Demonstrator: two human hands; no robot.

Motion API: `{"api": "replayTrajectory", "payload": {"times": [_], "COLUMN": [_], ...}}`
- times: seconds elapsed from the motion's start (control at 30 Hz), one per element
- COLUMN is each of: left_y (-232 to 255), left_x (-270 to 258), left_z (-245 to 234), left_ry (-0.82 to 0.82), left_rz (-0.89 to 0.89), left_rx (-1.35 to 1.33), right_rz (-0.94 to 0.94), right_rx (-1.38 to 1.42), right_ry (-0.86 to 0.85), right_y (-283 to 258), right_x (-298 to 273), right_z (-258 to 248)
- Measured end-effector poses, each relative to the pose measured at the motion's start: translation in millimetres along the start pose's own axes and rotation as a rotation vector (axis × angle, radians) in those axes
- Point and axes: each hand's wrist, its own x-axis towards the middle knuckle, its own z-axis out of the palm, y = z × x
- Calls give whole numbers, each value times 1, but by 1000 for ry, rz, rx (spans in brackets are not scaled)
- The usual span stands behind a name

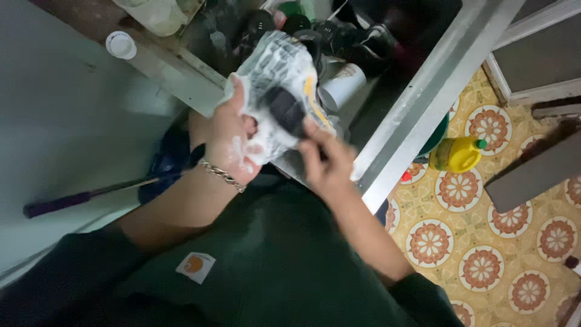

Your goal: The person cleans a pair of black and yellow shoes in a sink by applying soap with a brush, scrubbing the soles and sides with a green sponge, and rinsing them under running water.

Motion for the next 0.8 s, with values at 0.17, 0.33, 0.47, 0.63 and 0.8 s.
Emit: {"api": "replayTrajectory", "payload": {"times": [0.17,0.33,0.47,0.63,0.8], "left_y": [-4,-32,-29,-18,-36], "left_x": [15,28,32,15,48], "left_z": [-14,-26,-30,-26,-33], "left_ry": [69,65,50,116,-69], "left_rz": [63,43,71,63,109], "left_rx": [-25,-75,-148,-116,-200], "right_rz": [15,-41,50,11,12], "right_rx": [13,-40,6,-129,43], "right_ry": [-20,30,-7,-60,-13], "right_y": [40,4,19,45,1], "right_x": [-16,31,-31,-1,-29], "right_z": [-24,-1,-8,-35,12]}}
